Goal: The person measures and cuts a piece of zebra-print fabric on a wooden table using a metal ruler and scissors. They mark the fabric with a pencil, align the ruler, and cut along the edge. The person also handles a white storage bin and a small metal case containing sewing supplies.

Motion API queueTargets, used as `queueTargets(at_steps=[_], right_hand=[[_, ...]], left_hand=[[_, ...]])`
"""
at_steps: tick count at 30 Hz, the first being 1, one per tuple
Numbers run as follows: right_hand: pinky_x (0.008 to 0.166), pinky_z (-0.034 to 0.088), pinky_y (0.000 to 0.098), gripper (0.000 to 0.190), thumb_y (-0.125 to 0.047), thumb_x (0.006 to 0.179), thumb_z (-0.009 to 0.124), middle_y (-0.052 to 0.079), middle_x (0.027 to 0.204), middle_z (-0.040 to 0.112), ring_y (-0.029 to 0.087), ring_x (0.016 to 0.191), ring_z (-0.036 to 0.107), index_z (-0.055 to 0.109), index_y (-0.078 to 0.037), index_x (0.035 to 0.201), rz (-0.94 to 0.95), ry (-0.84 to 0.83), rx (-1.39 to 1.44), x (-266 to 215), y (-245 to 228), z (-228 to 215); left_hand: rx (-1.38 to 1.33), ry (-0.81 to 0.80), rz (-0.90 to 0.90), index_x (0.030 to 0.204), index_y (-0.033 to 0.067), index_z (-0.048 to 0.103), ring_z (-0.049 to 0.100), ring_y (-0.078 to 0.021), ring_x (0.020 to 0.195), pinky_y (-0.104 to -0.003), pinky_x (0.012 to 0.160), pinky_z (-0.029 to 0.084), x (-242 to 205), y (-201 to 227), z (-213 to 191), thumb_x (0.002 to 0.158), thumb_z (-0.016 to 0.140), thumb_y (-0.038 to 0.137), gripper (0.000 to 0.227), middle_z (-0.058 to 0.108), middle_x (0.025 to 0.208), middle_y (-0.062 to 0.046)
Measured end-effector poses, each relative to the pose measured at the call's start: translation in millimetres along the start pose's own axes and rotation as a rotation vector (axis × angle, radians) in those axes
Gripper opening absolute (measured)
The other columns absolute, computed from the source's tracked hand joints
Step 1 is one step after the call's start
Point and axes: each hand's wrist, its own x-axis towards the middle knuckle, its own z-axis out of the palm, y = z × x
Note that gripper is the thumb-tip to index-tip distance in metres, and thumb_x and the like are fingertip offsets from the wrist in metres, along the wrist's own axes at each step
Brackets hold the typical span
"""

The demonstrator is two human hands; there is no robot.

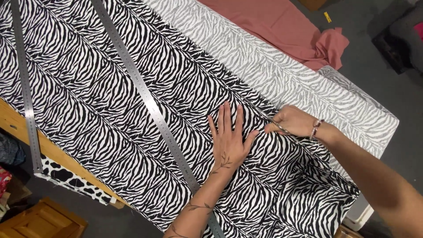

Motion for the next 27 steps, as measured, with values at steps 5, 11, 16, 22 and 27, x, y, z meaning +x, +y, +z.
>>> queueTargets(at_steps=[5,11,16,22,27], right_hand=[[0.055,0.044,0.0288,0.064,-0.065,0.087,0.065,-0.001,0.042,0.050,0.015,0.042,0.046,0.065,-0.008,0.057,-0.029,-0.006,-0.038,2,-14,-3],[0.053,0.042,0.0271,0.061,-0.060,0.086,0.068,0.000,0.040,0.050,0.015,0.040,0.045,0.066,-0.007,0.056,-0.016,0.000,-0.040,3,-8,-1],[0.051,0.041,0.0272,0.060,-0.059,0.086,0.070,0.000,0.039,0.050,0.015,0.040,0.044,0.068,-0.007,0.055,-0.001,0.015,-0.052,9,-17,-5],[0.054,0.042,0.0320,0.067,-0.066,0.086,0.066,0.002,0.039,0.050,0.016,0.040,0.044,0.065,-0.008,0.053,-0.032,0.005,-0.014,22,-33,-12],[0.056,0.044,0.0297,0.063,-0.060,0.089,0.067,0.002,0.040,0.052,0.017,0.041,0.047,0.064,-0.007,0.054,-0.040,0.012,-0.012,23,-31,-7]], left_hand=[[-0.005,0.016,0.004,0.157,0.0093,0.030,0.017,-0.0386,0.153,-0.067,0.120,0.001,0,-1,1,0.100,0.041,0.060,0.077,0.021,0.161,-0.027],[-0.035,0.048,0.002,0.157,0.0096,0.031,0.020,-0.0390,0.152,-0.068,0.120,0.003,0,1,-3,0.099,0.043,0.060,0.077,0.023,0.161,-0.027],[-0.031,0.066,0.005,0.157,0.0098,0.032,0.022,-0.0386,0.152,-0.068,0.120,0.005,-1,1,-2,0.098,0.044,0.060,0.078,0.024,0.162,-0.026],[-0.044,0.046,0.012,0.156,0.0078,0.033,0.022,-0.0401,0.151,-0.070,0.119,0.006,0,2,-7,0.099,0.045,0.058,0.077,0.024,0.161,-0.028],[-0.059,0.046,0.016,0.155,0.0066,0.034,0.024,-0.0413,0.151,-0.071,0.118,0.008,0,2,-8,0.098,0.046,0.058,0.078,0.026,0.160,-0.029]])
